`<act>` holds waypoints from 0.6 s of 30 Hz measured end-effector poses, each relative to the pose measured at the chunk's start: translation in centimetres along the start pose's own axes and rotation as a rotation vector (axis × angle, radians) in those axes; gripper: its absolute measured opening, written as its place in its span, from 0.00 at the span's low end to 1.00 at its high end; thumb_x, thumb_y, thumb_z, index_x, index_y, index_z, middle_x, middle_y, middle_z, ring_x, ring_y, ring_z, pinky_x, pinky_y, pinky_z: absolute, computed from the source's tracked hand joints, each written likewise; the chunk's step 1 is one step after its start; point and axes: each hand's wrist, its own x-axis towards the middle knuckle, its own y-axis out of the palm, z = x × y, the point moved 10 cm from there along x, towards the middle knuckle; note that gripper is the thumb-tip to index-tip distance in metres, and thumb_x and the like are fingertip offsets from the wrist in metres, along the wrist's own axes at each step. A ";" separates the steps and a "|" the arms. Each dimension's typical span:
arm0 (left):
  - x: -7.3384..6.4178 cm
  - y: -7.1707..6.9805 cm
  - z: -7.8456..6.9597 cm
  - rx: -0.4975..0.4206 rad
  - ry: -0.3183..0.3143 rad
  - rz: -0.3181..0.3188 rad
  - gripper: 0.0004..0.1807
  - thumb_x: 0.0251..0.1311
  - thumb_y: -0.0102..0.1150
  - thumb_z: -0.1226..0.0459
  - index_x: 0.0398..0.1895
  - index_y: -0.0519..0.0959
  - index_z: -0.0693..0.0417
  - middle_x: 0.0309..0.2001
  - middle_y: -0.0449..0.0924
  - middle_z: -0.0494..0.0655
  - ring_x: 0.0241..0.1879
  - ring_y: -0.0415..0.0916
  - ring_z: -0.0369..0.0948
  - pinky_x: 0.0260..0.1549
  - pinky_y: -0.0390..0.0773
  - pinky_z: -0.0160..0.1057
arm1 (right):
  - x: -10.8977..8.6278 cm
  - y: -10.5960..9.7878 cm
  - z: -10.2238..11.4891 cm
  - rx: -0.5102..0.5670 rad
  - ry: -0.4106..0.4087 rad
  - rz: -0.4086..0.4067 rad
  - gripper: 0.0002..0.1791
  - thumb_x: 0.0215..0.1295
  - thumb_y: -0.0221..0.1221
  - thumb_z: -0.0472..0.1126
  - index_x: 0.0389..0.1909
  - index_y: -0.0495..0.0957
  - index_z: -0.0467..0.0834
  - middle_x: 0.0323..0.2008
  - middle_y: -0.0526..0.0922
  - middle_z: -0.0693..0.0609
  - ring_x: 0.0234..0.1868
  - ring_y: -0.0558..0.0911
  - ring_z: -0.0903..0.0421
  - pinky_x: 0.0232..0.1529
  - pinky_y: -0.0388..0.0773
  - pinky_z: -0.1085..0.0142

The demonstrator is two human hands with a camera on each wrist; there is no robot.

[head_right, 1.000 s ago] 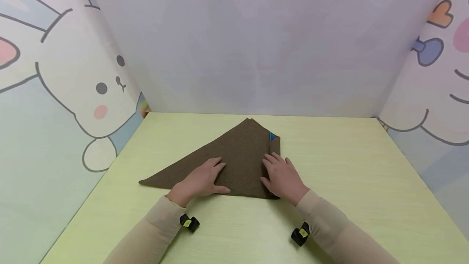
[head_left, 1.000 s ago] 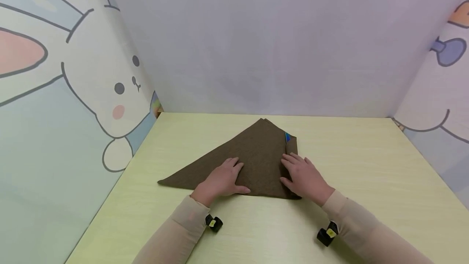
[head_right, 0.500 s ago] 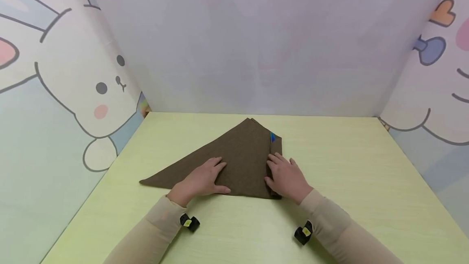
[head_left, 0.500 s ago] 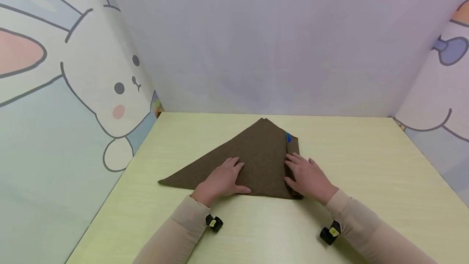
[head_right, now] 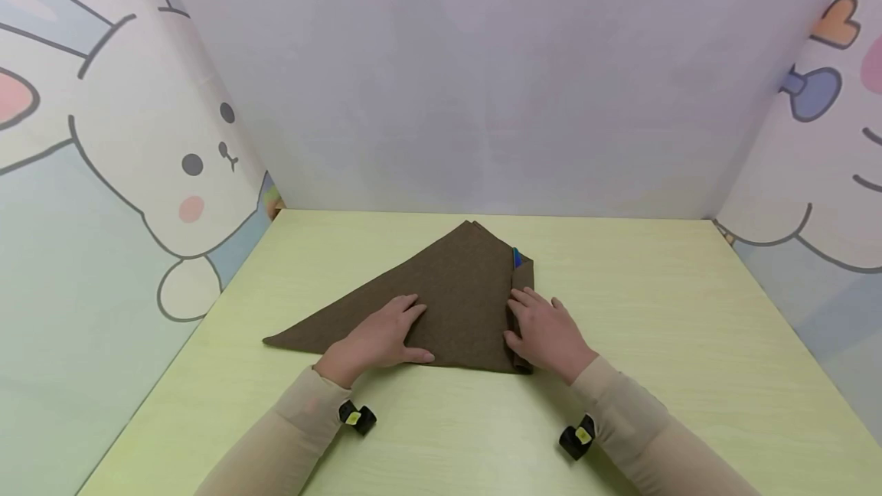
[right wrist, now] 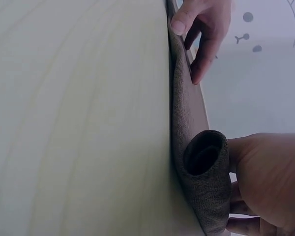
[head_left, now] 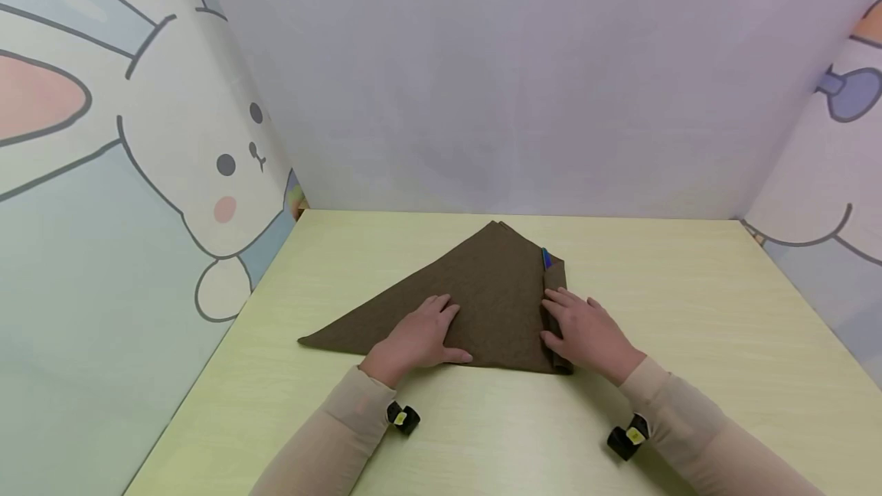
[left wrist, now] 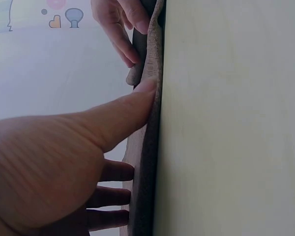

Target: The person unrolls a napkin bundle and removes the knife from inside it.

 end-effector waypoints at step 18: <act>-0.1 0.1 0.0 -0.014 -0.009 0.011 0.49 0.48 0.55 0.35 0.68 0.58 0.55 0.69 0.50 0.53 0.67 0.47 0.48 0.59 0.59 0.45 | -0.4 -0.1 -0.7 0.036 0.004 0.006 0.33 0.57 0.61 0.50 0.58 0.69 0.34 0.60 0.67 0.40 0.61 0.64 0.43 0.53 0.62 0.42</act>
